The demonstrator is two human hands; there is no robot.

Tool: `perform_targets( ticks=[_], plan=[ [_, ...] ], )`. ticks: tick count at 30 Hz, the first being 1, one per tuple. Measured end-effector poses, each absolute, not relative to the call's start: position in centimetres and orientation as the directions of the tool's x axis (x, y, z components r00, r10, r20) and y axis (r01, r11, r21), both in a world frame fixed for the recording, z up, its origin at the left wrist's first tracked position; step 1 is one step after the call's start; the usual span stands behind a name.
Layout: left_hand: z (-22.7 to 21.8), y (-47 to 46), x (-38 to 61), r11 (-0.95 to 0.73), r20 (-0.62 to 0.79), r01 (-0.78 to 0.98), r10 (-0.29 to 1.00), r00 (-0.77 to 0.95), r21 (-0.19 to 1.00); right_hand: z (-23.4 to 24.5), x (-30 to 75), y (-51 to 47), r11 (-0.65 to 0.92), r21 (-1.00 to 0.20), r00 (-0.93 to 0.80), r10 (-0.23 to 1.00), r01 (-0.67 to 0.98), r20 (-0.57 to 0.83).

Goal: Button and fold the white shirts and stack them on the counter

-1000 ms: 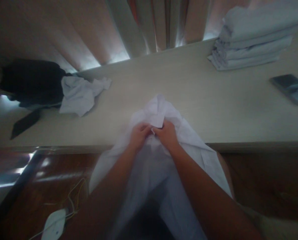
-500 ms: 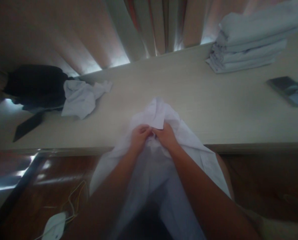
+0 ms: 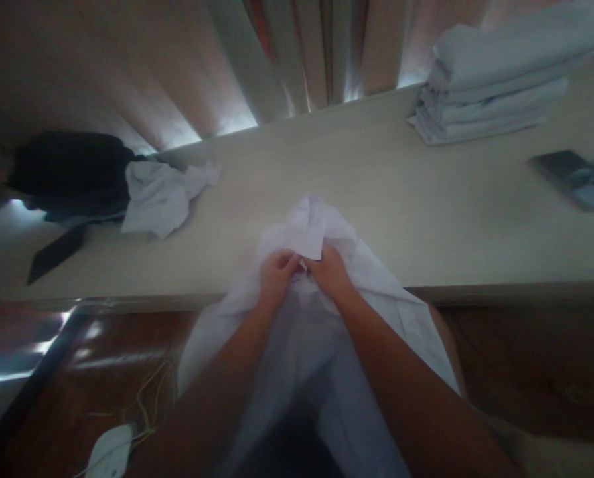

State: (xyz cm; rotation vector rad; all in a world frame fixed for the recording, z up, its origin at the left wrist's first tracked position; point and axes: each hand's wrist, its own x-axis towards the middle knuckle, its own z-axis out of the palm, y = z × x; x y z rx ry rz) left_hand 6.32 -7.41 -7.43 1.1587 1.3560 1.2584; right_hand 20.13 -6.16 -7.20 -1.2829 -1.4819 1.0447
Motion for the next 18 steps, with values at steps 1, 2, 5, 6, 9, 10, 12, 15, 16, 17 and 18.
perform_targets(
  ticks=[1, 2, 5, 6, 9, 10, 12, 15, 16, 17, 18],
  plan=[
    [-7.39, -7.41, 6.31, 0.031, -0.022, 0.061, 0.991, -0.132, 0.998, -7.21, 20.16, -6.12, 0.115, -0.960, -0.076, 0.992, 0.256, 0.099],
    [-7.32, -7.41, 6.28, 0.029, -0.019, 0.074, 0.992, -0.128, 0.997, -7.18, 20.18, -6.09, 0.122, -0.955, -0.080, 0.991, 0.270, 0.104],
    [-7.07, -7.40, 6.14, 0.029, -0.020, 0.092, 0.995, -0.100, 0.995, -7.01, 20.14, -6.02, 0.129, -0.943, -0.078, 0.991, 0.306, 0.110],
    [-6.97, -7.40, 6.07, 0.031, -0.022, 0.091, 0.995, -0.093, 0.995, -6.95, 20.13, -6.00, 0.123, -0.943, -0.076, 0.992, 0.308, 0.105],
    [-6.68, -7.40, 5.88, 0.049, -0.042, 0.078, 0.996, -0.083, 0.996, -6.82, 20.19, -5.94, 0.090, -0.954, -0.092, 0.994, 0.285, 0.066],
    [-6.62, -7.39, 5.82, 0.058, -0.052, 0.070, 0.996, -0.077, 0.996, -6.79, 20.24, -5.92, 0.081, -0.957, -0.098, 0.994, 0.277, 0.055],
    [-6.58, -7.34, 5.74, 0.075, -0.072, 0.052, 0.995, -0.067, 0.996, -6.71, 20.39, -5.92, 0.076, -0.958, -0.099, 0.994, 0.275, 0.051],
    [-6.82, -7.17, 5.66, 0.097, -0.095, 0.011, 0.993, -0.074, 0.995, -6.58, 20.57, -5.98, 0.069, -0.963, -0.098, 0.994, 0.261, 0.044],
    [-6.96, -7.11, 5.64, 0.102, -0.102, 0.000, 0.992, -0.080, 0.995, -6.55, 20.60, -6.03, 0.059, -0.966, -0.096, 0.995, 0.253, 0.035],
    [-7.11, -7.04, 5.62, 0.106, -0.106, -0.008, 0.991, -0.083, 0.994, -6.54, 20.59, -6.08, 0.049, -0.968, -0.091, 0.995, 0.246, 0.028],
    [-7.25, -6.98, 5.61, 0.105, -0.106, -0.013, 0.991, -0.082, 0.994, -6.55, 20.54, -6.14, 0.045, -0.970, -0.082, 0.996, 0.239, 0.026]
  ],
)
